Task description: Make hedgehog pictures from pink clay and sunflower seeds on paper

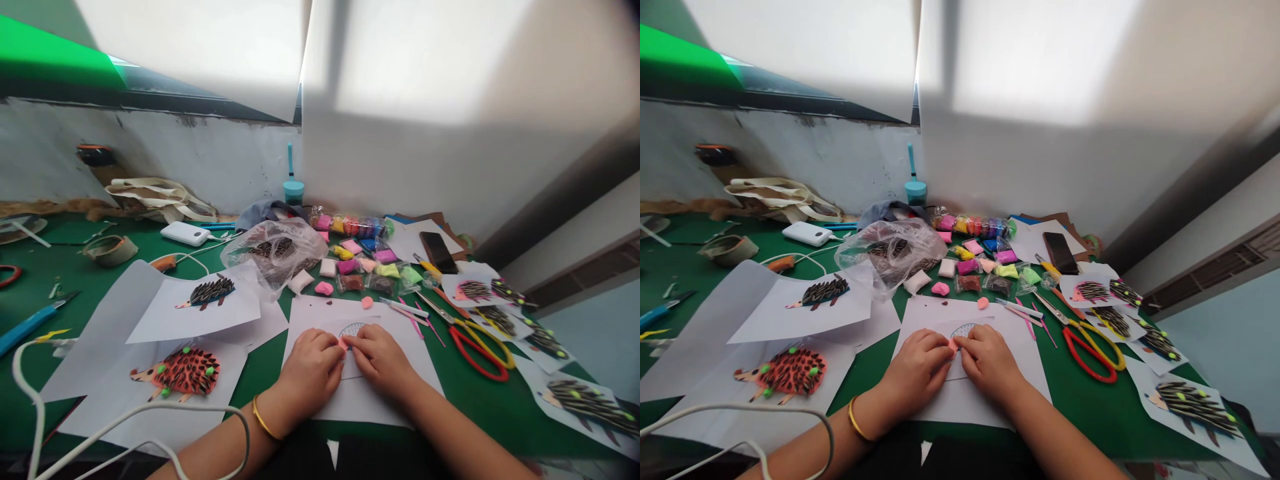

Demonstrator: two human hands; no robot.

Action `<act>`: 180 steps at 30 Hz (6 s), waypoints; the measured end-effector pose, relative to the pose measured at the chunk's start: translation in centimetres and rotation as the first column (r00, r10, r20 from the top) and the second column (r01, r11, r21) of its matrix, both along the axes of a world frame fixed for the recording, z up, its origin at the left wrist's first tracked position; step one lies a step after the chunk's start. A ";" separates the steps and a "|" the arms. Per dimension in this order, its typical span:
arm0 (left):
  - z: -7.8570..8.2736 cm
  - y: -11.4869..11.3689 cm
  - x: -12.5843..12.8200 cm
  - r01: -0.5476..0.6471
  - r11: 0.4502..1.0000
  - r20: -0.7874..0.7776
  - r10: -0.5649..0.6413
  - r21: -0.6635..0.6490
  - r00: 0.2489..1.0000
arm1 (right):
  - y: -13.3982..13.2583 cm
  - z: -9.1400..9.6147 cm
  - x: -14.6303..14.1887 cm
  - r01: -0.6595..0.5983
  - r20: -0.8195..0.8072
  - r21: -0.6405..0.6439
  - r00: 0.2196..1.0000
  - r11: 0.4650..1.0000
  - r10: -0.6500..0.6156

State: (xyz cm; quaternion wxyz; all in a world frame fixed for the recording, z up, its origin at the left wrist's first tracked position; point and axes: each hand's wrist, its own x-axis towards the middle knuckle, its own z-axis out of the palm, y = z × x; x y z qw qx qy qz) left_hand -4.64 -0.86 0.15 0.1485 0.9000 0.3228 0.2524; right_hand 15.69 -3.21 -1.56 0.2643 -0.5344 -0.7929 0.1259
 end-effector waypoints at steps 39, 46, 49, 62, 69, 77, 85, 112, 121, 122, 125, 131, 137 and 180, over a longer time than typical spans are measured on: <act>0.3 0.1 0.0 -0.001 1.000 0.020 0.002 -0.017 1.000 | -0.4 0.1 0.4 -0.046 -0.054 0.052 0.997 0.998 0.049; 0.1 0.1 0.0 -0.007 1.000 0.043 0.007 -0.009 0.999 | -0.5 -0.1 0.5 -0.052 -0.062 0.063 0.996 0.997 0.056; 0.2 0.1 0.1 -0.003 1.000 0.037 0.004 -0.007 0.999 | -0.4 -0.1 0.5 -0.041 -0.061 0.057 0.997 0.998 0.044; -0.1 0.1 0.0 -0.012 1.000 0.058 0.012 -0.001 0.998 | -0.2 0.1 0.0 -0.016 0.062 -0.002 0.998 1.000 0.016; -0.6 0.3 -0.3 -0.090 0.992 0.106 0.099 -0.085 0.989 | -0.3 0.1 0.0 -0.012 0.070 0.003 0.997 1.000 0.012; -0.7 0.0 0.0 -0.108 0.994 -0.010 0.108 -0.025 0.994 | -0.2 0.0 0.1 -0.026 0.040 -0.004 0.999 1.000 0.026; -0.6 0.0 -0.1 -0.084 0.996 -0.017 0.084 -0.006 0.996 | -0.3 0.1 0.0 -0.027 0.050 0.014 0.998 1.000 0.026; -1.2 0.3 -0.3 -0.113 0.993 0.030 0.113 -0.018 0.993 | -0.6 0.4 -0.5 -0.076 0.123 0.051 0.990 0.996 0.069; -1.4 0.2 -0.3 -0.118 0.993 0.016 0.118 -0.018 0.993 | -0.6 0.5 -0.7 -0.066 0.128 0.031 0.990 0.997 0.061; -1.4 0.3 -0.3 -0.119 0.993 0.019 0.119 -0.017 0.993 | -0.6 0.5 -0.7 -0.066 0.137 0.028 0.989 0.997 0.062; -1.4 0.3 -0.3 -0.121 0.992 0.026 0.122 -0.020 0.992 | -0.6 0.7 -0.9 -0.070 0.170 0.028 0.983 0.997 0.065; -1.3 0.2 -0.3 -0.119 0.993 0.026 0.119 -0.016 0.992 | -0.7 0.6 -0.9 -0.043 0.143 0.007 0.989 0.999 0.042; -1.0 0.2 -0.3 -0.104 0.994 -0.021 0.103 -0.027 0.994 | -0.5 0.6 -0.7 -0.032 0.132 -0.009 0.991 0.999 0.033; -1.5 0.7 -0.7 -0.118 0.992 0.042 0.120 -0.037 0.992 | -0.6 1.0 -0.7 -0.111 0.082 0.034 0.991 0.993 0.108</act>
